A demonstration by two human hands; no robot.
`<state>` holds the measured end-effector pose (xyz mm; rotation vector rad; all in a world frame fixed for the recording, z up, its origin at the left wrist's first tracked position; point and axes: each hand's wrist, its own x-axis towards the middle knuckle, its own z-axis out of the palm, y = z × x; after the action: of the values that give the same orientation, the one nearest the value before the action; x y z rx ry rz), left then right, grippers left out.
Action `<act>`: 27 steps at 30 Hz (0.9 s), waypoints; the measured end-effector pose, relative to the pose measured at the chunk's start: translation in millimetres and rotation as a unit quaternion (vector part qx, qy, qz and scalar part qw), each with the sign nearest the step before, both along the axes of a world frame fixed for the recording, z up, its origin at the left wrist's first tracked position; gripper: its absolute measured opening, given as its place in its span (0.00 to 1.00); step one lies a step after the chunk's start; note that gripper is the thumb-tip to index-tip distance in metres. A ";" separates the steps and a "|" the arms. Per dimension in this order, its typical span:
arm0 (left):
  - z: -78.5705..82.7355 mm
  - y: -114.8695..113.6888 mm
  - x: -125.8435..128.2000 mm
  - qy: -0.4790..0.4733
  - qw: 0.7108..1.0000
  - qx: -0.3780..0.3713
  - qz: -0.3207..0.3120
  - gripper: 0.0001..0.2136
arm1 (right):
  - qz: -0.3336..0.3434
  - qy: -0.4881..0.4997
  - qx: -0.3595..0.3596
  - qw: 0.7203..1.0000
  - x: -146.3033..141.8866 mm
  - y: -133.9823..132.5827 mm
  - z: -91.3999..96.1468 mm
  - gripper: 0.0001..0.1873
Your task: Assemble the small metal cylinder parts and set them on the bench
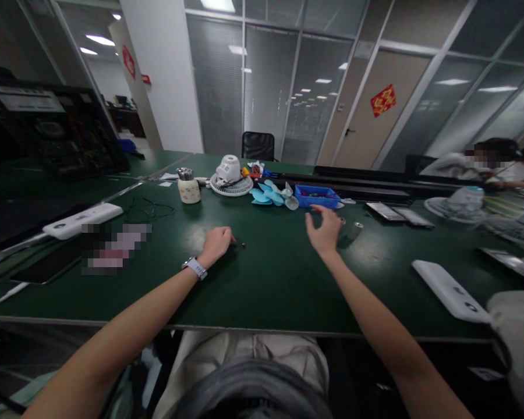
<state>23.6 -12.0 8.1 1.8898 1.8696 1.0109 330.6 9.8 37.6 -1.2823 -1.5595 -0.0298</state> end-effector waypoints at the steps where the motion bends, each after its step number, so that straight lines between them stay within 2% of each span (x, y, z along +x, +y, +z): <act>1: -0.2 0.1 -0.3 0.005 1.000 -0.006 -0.001 0.18 | 0.109 -0.027 -0.053 0.992 -24.6 -5.8 -2.4 0.19; 2: -0.1 0.0 -0.5 0.010 1.000 -0.010 -0.002 0.19 | 0.194 -0.054 -0.115 0.973 -47.4 -9.8 -6.6 0.19; 4: 1.1 -0.5 -0.9 0.023 1.000 -0.014 0.003 0.19 | 0.270 -0.109 -0.200 0.936 -84.8 -12.2 -17.8 0.22; 6: 3.1 -1.0 -1.0 0.041 0.999 -0.019 0.013 0.19 | 0.273 -0.161 -0.230 0.920 -110.0 -8.5 -28.1 0.24; 8: 4.8 -1.1 -0.8 0.061 0.998 -0.025 0.020 0.19 | 0.254 -0.200 -0.231 0.918 -124.7 -2.9 -34.4 0.21; 12: 5.2 0.0 -0.5 0.095 0.995 -0.033 0.022 0.18 | 0.245 -0.205 -0.223 0.921 -125.5 -0.8 -34.6 0.14; 14: 4.2 0.7 -0.6 0.104 0.994 -0.036 0.022 0.18 | 0.241 -0.182 -0.200 0.932 -105.3 -2.9 -30.0 0.14; 16: 3.3 1.3 -0.6 0.107 0.993 -0.035 0.021 0.18 | 0.199 -0.158 -0.158 0.954 -67.5 -2.2 -22.9 0.15; 17: 3.0 1.6 -0.4 0.107 0.993 -0.033 0.022 0.18 | 0.156 -0.149 -0.130 0.968 -42.7 -0.1 -18.5 0.15; 19: 2.5 1.8 0.3 0.102 0.994 -0.032 0.015 0.18 | 0.019 -0.138 -0.069 0.988 13.2 7.2 -8.8 0.17; 21: 2.3 1.4 1.4 0.093 0.995 -0.035 0.006 0.17 | -0.121 -0.119 -0.048 0.984 68.6 15.4 0.6 0.19; 23: 2.4 0.4 2.5 0.085 0.996 -0.034 -0.001 0.17 | -0.219 -0.092 -0.060 0.970 113.5 21.3 7.1 0.21; 25: 2.9 -0.9 3.1 0.076 0.997 -0.027 -0.006 0.16 | -0.271 -0.069 -0.084 0.957 142.5 23.9 9.1 0.21; 27: 3.4 -1.8 3.0 0.068 0.997 -0.018 -0.009 0.15 | -0.291 -0.059 -0.108 0.949 156.3 24.7 6.9 0.20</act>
<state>26.6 -13.8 11.5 1.9965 1.9272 0.8559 486.9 34.5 44.6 -1.9110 -1.2540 -0.3219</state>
